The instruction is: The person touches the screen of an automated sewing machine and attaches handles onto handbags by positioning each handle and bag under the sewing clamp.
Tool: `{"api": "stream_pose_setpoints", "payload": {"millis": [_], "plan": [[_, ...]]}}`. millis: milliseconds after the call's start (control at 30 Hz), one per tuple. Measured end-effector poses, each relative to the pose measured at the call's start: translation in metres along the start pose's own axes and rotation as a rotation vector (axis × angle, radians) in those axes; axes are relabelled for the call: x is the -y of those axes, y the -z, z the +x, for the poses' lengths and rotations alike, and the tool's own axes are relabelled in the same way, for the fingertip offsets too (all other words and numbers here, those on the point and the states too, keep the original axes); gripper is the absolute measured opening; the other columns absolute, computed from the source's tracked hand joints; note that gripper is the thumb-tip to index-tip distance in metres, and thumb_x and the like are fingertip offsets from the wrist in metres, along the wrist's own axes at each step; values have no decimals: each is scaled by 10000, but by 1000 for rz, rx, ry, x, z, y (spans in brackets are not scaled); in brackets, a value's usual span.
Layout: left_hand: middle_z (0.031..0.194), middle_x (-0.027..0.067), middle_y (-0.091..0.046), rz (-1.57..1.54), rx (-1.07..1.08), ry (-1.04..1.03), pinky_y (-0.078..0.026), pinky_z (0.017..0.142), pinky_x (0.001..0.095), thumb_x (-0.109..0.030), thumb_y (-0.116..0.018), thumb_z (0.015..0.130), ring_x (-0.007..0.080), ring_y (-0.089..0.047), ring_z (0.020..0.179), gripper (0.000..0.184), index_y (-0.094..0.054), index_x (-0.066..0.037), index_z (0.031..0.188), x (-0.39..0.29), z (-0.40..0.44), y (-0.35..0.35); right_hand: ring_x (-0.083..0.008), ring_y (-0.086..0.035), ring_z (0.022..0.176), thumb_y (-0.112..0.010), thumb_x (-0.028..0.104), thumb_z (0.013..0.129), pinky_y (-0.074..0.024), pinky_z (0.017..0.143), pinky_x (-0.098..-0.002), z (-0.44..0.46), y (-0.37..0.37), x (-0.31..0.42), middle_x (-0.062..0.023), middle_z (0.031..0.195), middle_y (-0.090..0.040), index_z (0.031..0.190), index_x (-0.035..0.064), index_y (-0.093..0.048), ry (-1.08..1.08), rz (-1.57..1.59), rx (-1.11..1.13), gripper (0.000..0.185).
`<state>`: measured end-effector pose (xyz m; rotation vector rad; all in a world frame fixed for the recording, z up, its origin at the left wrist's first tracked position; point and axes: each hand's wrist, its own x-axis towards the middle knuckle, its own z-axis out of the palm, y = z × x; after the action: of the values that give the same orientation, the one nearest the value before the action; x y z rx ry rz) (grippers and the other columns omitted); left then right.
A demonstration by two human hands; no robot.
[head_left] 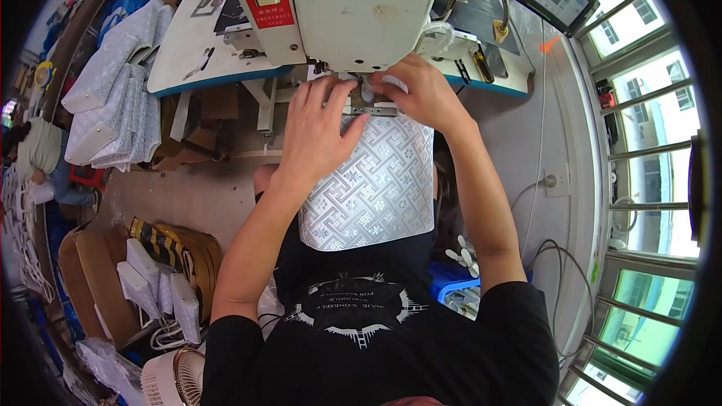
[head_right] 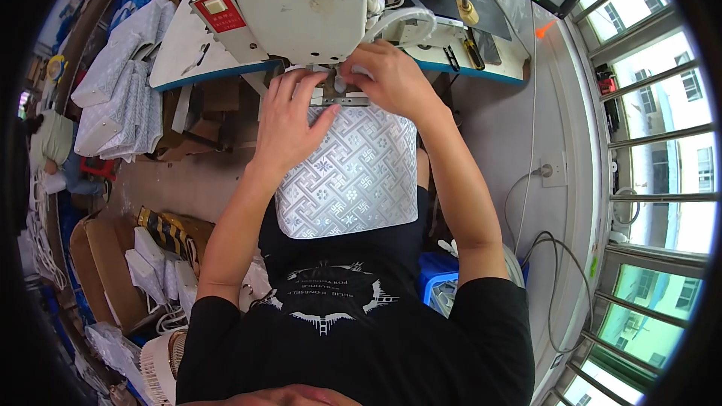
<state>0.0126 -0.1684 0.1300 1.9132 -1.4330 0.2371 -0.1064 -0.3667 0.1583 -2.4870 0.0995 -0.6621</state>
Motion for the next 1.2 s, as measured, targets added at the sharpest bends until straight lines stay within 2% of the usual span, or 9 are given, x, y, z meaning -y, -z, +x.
{"api": "stream_pose_setpoints", "payload": {"millis": [67,233,333,633,767,900,1033,1133,1200], "plan": [[1297,119,-623,3,-3,-4,-474,1047,457,-251,-778,898,353,-567,1215,391,-689,-97,1246,1,1,0,-331,-708,976,-748,70,905,-589,782,-412,-2,1,-3,-144,1024,-745,1106,39,-753,136,-143,85,203],[1288,114,-622,50,71,-72,-466,1048,472,-267,-762,907,344,-558,1222,394,-686,-99,1256,1,2,2,-352,-708,942,-743,57,891,-592,778,-423,-1,2,-2,-146,1021,-744,1102,45,-758,101,-64,61,212],[1285,112,-621,88,71,-66,-461,1051,478,-273,-754,912,338,-552,1228,391,-684,-100,1256,0,0,3,-365,-720,904,-725,34,883,-593,774,-425,3,0,7,-146,1014,-758,1100,49,-759,-81,-37,-55,220],[1289,120,-589,103,105,-47,-433,1082,489,-288,-705,925,348,-533,1215,451,-676,-122,1343,-2,5,-4,-395,-732,853,-677,-15,870,-587,752,-442,10,-1,-12,-192,1020,-755,1101,33,-743,-247,-94,31,245],[1295,130,-576,114,121,-42,-418,1096,497,-301,-703,919,358,-522,1217,479,-671,-134,1367,-2,6,-5,-392,-725,912,-656,-36,864,-578,779,-448,6,-6,-4,-192,1033,-748,1077,25,-745,-344,-272,33,239],[1310,135,-565,102,148,-23,-412,1100,502,-308,-709,915,365,-513,1227,482,-672,-142,1366,-3,7,-3,-409,-680,932,-670,-2,878,-566,810,-474,1,-15,-7,-153,1022,-722,1061,56,-758,-51,-171,-183,212],[1327,136,-554,103,168,-23,-411,1099,501,-316,-713,915,371,-506,1236,483,-672,-143,1365,-4,8,-3,-375,-671,1009,-679,-25,872,-556,857,-467,4,-7,-28,-114,1082,-714,1044,72,-774,-39,15,-31,219],[1340,137,-546,112,155,-46,-409,1099,500,-325,-719,913,374,-500,1244,490,-671,-131,1361,-3,8,-2,-337,-657,1041,-706,0,870,-539,897,-461,13,1,-36,-83,1074,-700,1019,96,-789,157,80,38,196],[1301,136,-569,115,139,-55,-401,1110,507,-331,-735,887,363,-512,1226,498,-686,-124,1337,-2,7,-3,-345,-649,1076,-715,5,872,-529,936,-460,15,5,-41,-102,1090,-710,1044,95,-795,159,49,77,210]]}}
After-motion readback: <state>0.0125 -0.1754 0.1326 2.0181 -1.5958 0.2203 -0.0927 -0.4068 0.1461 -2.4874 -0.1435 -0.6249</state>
